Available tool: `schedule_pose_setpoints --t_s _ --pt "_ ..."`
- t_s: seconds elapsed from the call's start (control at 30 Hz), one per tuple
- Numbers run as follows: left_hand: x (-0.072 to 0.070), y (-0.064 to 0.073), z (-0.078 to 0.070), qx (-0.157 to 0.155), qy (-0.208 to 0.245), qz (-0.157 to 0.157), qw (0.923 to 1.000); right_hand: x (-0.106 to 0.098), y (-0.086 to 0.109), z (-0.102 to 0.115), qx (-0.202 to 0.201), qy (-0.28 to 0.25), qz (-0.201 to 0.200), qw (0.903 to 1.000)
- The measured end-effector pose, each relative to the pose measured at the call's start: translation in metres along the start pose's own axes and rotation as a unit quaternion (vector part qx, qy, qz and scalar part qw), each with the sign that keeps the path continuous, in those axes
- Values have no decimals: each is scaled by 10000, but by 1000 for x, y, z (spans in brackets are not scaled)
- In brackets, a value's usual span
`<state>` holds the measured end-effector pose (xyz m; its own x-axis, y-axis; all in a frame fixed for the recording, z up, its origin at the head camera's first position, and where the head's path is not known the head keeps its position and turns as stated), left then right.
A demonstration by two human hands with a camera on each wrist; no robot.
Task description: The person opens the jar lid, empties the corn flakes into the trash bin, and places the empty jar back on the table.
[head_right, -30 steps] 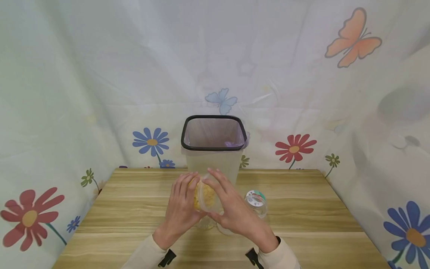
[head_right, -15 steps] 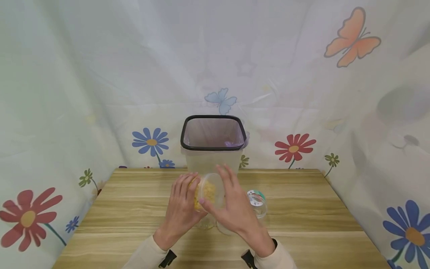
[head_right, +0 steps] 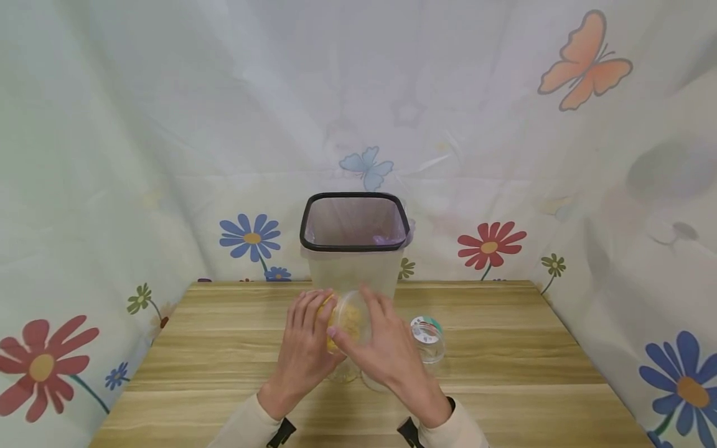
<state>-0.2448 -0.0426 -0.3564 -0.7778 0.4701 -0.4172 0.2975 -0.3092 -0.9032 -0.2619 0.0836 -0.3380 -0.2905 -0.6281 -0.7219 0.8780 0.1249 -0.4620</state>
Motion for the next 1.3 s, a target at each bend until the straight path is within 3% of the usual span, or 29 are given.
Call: schedule_pose_setpoints --t_s 0.27,0.43,0.6,0.73,1.1,1.3 --pt "-1 1 1 -63 53 -53 10000 1 1 5 -411 -353 161 9984" --pt "0 2 3 -114 141 -33 9998 -1 2 13 -1187 -420 186 9919" --pt "1 4 5 -182 225 99 9995 -4 4 21 -2025 -225 48 9790" --pt "1 5 6 -222 313 120 9992 -5 6 25 -2435 -194 -14 9697" --pt "-1 5 7 -313 490 98 9983 -6 9 30 -2798 -253 14 9597" --pt "-1 4 7 -343 485 90 9982 -4 10 31 -2767 -101 156 9608"
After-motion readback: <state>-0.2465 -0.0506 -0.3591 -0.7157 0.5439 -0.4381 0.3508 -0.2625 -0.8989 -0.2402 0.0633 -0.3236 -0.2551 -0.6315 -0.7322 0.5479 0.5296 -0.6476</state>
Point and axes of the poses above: each hand's wrist, its own y-axis away from the middle knuckle, its own x-axis out of the palm, z = x × y, the point moved 9 cm from there along -y, towards the middle knuckle, and after that the axes turned 3 degrees about -z, right-handed, at the moved point
